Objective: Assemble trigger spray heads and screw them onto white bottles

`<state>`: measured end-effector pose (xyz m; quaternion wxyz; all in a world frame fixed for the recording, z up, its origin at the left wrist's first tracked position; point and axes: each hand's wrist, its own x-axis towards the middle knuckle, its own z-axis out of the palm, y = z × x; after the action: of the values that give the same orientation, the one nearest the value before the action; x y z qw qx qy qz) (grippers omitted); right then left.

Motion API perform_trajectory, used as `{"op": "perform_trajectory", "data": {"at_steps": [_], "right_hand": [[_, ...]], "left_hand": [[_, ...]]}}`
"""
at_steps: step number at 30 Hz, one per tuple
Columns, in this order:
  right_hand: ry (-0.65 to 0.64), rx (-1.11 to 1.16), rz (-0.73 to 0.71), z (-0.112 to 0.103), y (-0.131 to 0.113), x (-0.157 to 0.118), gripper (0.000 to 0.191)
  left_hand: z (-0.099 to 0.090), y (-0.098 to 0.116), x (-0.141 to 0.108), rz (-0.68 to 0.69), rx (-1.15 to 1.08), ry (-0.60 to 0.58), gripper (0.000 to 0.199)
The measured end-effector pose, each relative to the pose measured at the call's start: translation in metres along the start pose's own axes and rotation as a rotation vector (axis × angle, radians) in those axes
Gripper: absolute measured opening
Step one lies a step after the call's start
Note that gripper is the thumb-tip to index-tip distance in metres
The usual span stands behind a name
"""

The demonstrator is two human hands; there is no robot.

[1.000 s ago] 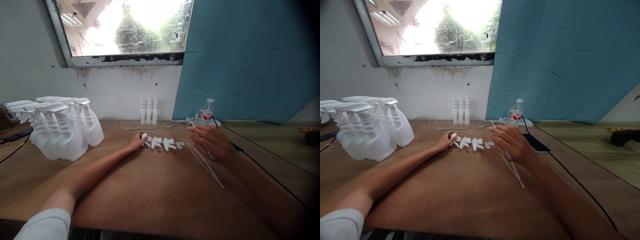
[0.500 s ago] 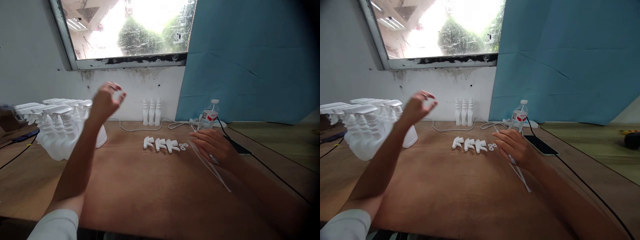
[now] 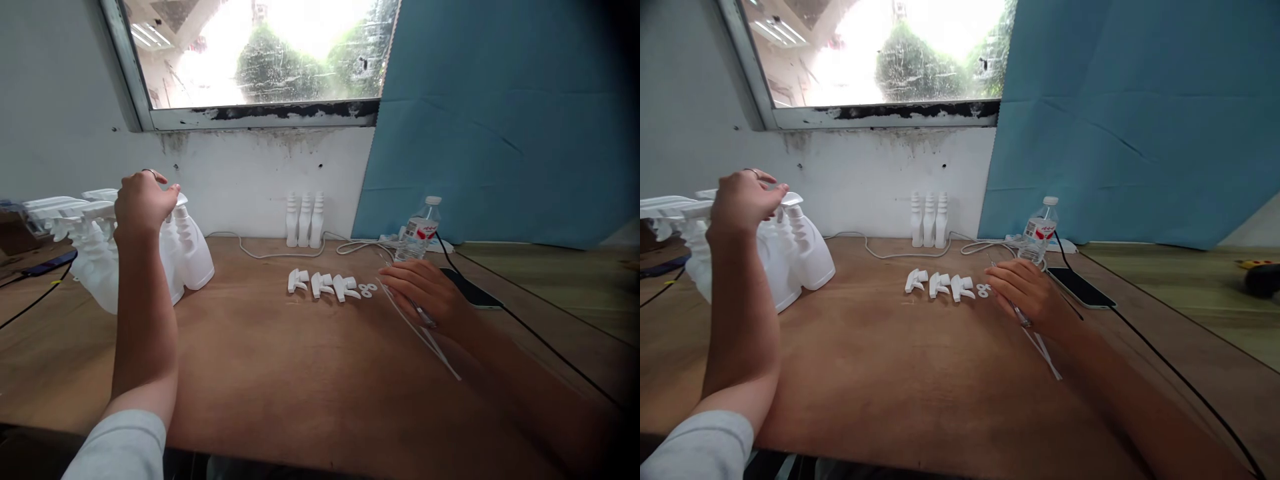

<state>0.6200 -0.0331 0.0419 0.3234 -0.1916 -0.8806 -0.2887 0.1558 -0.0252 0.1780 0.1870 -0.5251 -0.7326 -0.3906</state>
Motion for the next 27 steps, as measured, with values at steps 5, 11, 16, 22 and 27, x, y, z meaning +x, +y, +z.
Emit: {"op": "perform_trajectory", "data": {"at_steps": [5,11,16,22,27], "right_hand": [[0.002,0.018,0.011,0.0,0.0,0.001,0.027],[0.052,0.041,0.061,0.001,-0.005,-0.001,0.034],[0.092,0.093,0.127,0.004,-0.005,0.018,0.028],[0.138,0.287,0.205,-0.002,-0.009,0.084,0.013],[0.193,0.419,0.34,-0.011,-0.024,0.131,0.037]], "left_hand": [[-0.007,0.001,-0.001,-0.24,0.031,-0.107,0.04],[-0.001,0.0,0.001,-0.169,-0.011,-0.064,0.03],[-0.007,0.02,-0.009,0.18,-0.072,0.052,0.028],[-0.021,0.071,-0.044,0.594,-0.251,0.127,0.025],[-0.02,0.107,-0.078,0.793,-0.349,-0.024,0.025]]}}
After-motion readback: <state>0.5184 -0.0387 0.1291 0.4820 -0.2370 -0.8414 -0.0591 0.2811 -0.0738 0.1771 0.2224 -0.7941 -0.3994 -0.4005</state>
